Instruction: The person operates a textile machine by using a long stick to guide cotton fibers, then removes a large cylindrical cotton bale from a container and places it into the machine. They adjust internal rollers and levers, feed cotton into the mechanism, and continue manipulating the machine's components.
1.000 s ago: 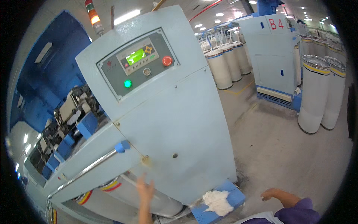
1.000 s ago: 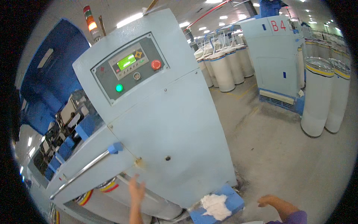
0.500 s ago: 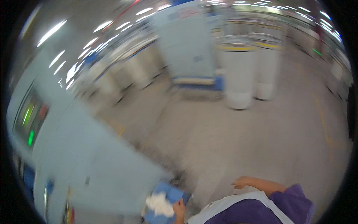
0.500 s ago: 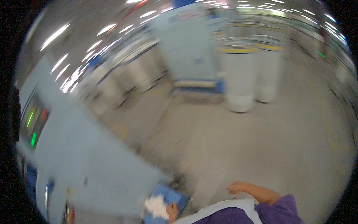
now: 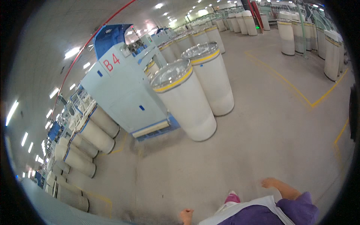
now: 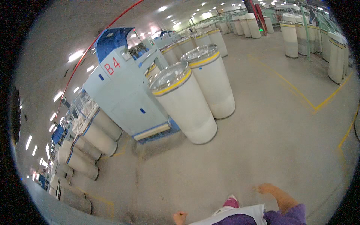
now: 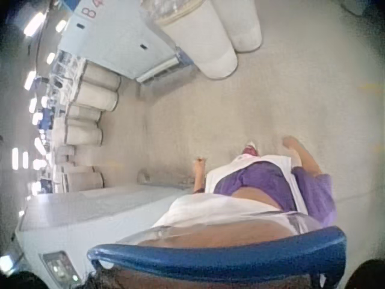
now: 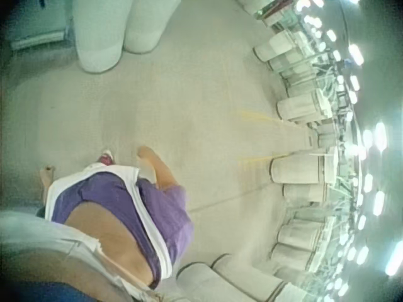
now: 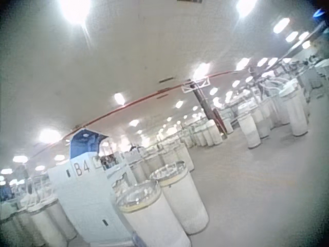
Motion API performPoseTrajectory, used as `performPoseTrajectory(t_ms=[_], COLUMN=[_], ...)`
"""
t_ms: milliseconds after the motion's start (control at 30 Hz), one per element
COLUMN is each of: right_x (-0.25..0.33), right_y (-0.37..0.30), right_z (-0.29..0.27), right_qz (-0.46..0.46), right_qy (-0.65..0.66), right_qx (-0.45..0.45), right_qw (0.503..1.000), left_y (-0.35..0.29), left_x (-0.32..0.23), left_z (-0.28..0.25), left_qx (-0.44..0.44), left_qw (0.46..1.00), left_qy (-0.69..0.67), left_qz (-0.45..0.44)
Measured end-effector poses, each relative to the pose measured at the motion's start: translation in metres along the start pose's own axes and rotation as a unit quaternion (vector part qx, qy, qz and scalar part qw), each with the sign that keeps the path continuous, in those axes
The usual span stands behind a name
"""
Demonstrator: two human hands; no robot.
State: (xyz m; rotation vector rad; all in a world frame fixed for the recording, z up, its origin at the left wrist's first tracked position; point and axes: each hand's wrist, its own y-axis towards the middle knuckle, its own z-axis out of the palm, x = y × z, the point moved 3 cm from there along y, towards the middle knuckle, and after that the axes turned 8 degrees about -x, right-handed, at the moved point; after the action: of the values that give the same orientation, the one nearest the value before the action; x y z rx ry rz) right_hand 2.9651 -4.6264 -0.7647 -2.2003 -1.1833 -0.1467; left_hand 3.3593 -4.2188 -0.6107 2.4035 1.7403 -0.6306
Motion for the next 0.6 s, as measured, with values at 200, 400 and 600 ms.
performPoseTrajectory(t_ms=[200,400,600], right_x=[-0.087,-0.092,-0.183], right_y=[0.011,0.148,0.313], right_z=[-0.050,-0.228,-0.372], right_qz=[0.121,0.208,0.148], right_qy=[-0.026,0.140,0.161], right_qx=[0.077,0.000,-0.083], right_qw=[0.989,0.968,0.972], left_y=[0.176,0.296,0.350], left_x=[-0.180,-0.384,-0.450], left_z=[0.048,0.039,0.031], left_qx=[0.118,-0.041,-0.147], left_qw=[0.982,0.950,0.945], left_qy=[-0.145,-0.241,-0.275], left_qz=[0.033,0.194,0.098])
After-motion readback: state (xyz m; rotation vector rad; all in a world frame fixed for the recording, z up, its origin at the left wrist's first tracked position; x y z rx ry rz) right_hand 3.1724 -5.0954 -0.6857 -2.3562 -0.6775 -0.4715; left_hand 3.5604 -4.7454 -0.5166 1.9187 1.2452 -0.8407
